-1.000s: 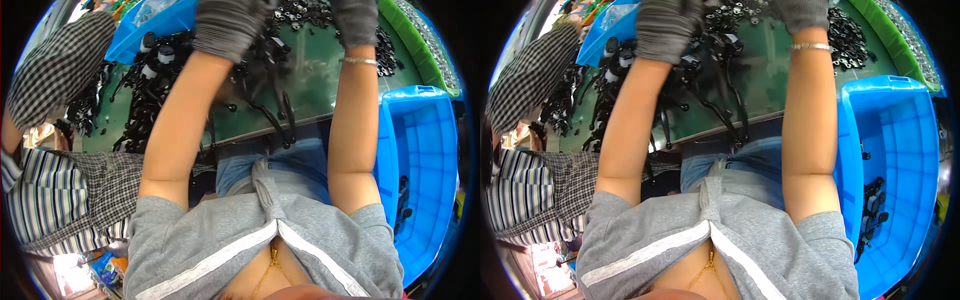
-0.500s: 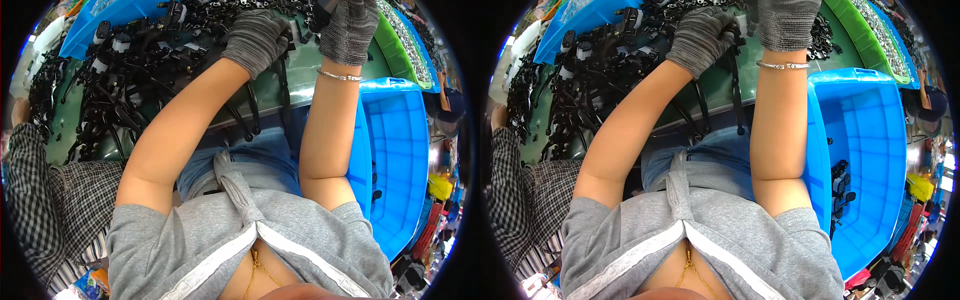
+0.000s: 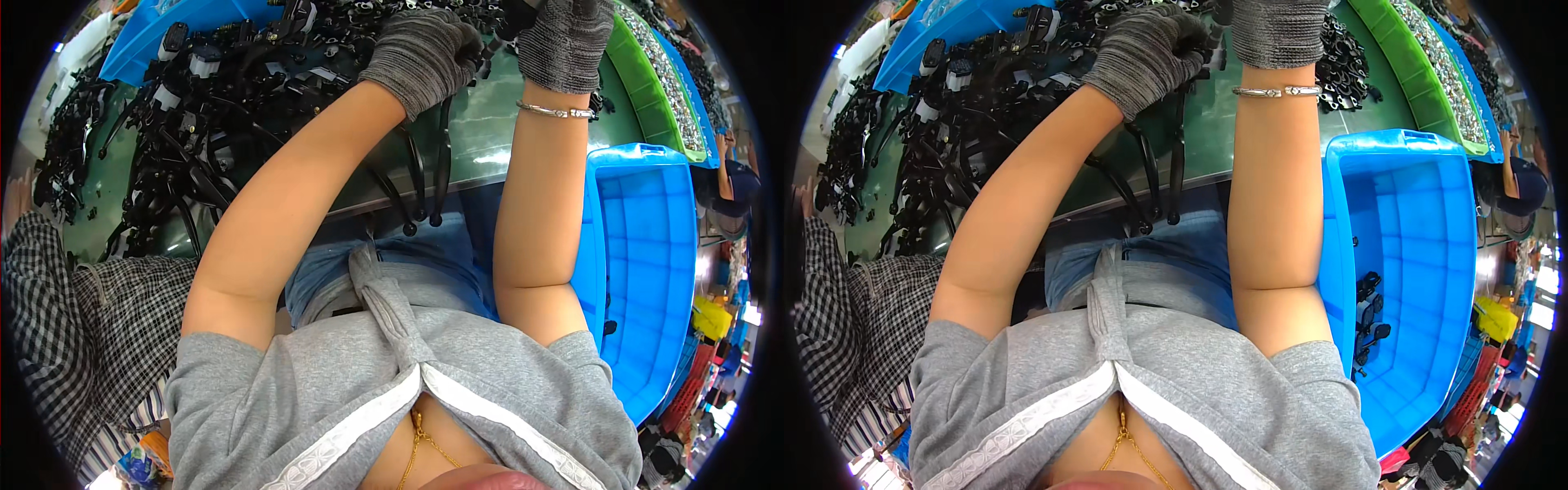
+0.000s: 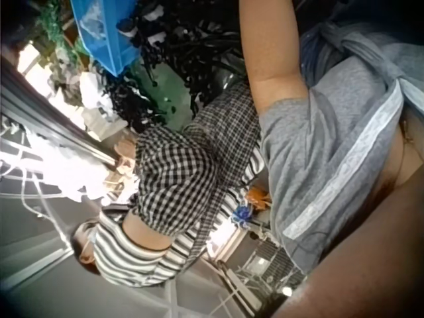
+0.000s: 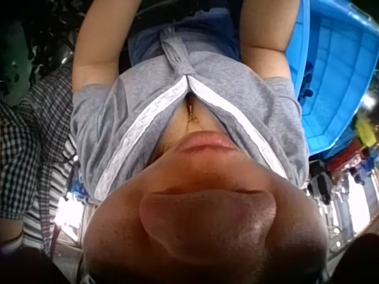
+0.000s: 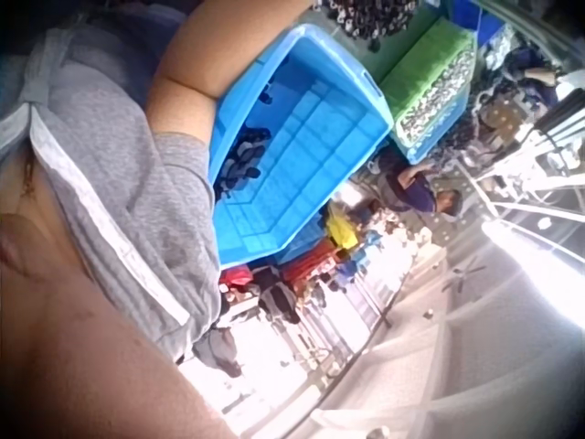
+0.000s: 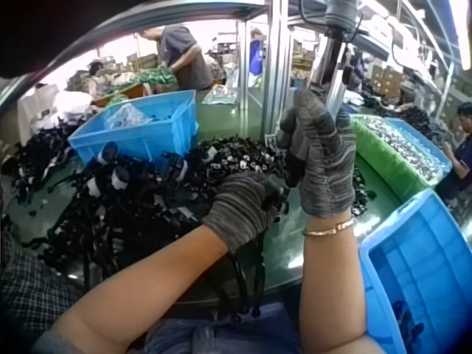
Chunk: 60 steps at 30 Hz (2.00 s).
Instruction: Sorting and organizing black cable-like components into colored bins at a factory workstation.
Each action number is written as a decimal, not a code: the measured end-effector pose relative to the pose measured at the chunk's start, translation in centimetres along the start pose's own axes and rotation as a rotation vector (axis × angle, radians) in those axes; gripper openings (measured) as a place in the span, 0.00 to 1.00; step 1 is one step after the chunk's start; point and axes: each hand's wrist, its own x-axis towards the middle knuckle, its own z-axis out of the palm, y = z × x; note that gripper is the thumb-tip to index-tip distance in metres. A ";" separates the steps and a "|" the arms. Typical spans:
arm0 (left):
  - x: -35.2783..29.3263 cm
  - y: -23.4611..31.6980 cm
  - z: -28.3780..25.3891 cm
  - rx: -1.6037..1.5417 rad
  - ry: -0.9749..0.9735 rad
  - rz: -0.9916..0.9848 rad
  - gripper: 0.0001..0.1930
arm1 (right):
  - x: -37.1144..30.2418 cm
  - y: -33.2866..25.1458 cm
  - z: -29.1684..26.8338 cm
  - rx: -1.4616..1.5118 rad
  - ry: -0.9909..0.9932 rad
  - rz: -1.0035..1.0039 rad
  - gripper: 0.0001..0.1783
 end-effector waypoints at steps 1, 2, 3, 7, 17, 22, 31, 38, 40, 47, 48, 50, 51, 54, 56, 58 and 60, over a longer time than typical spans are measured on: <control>0.0 0.2 0.7 0.061 0.011 -0.017 0.16 | 0.2 0.2 0.0 -0.025 -0.023 -0.005 0.17; -0.1 0.3 1.2 0.122 0.022 -0.033 0.17 | 0.3 0.3 0.0 -0.023 -0.025 -0.005 0.17; -0.2 0.1 1.6 0.121 0.021 -0.034 0.17 | 0.3 0.5 0.2 -0.015 -0.023 -0.007 0.17; -0.8 -0.9 2.9 0.003 0.120 0.003 0.19 | 0.3 0.5 0.6 0.020 0.047 0.064 0.18; -2.4 -1.0 4.3 0.040 0.416 -0.060 0.20 | 0.5 1.5 0.3 0.020 0.022 0.032 0.19; -2.4 -1.8 5.1 -0.008 0.494 -0.031 0.20 | 0.5 2.0 0.9 -0.054 0.065 0.016 0.20; -3.3 -1.7 4.3 -0.134 0.468 -0.061 0.17 | 0.4 1.3 1.5 0.098 0.006 -0.091 0.20; -3.1 -0.9 3.7 -0.086 0.396 -0.067 0.16 | -0.1 -0.2 3.2 0.102 0.040 0.042 0.23; -3.2 -1.2 4.0 -0.066 0.430 -0.061 0.16 | -0.5 0.5 3.7 0.201 0.054 0.135 0.22; -3.0 -1.1 4.7 -0.042 0.444 -0.028 0.18 | -1.1 1.0 3.3 0.055 0.027 0.059 0.24; -3.0 -1.0 4.6 -0.040 0.445 -0.028 0.18 | -1.2 1.0 3.2 0.057 0.026 0.059 0.24; -3.1 -0.9 4.4 -0.082 0.388 -0.078 0.17 | -1.2 1.0 2.8 0.133 -0.045 0.023 0.24; -3.1 -0.8 4.2 -0.080 0.389 -0.077 0.17 | -0.9 1.1 2.6 0.135 -0.045 0.022 0.24; -3.1 -0.4 3.7 -0.056 0.393 -0.055 0.17 | -0.4 -0.2 2.4 0.196 -0.112 -0.006 0.25; -2.9 0.0 3.6 0.002 0.391 -0.078 0.18 | 0.2 -1.6 2.2 0.111 -0.043 -0.032 0.25; -2.8 0.0 3.4 -0.038 0.361 -0.093 0.19 | 0.5 -2.2 1.5 0.047 -0.001 -0.138 0.24; -2.4 -0.1 3.0 -0.077 0.329 -0.109 0.19 | -0.4 -3.0 0.9 0.048 0.030 -0.164 0.23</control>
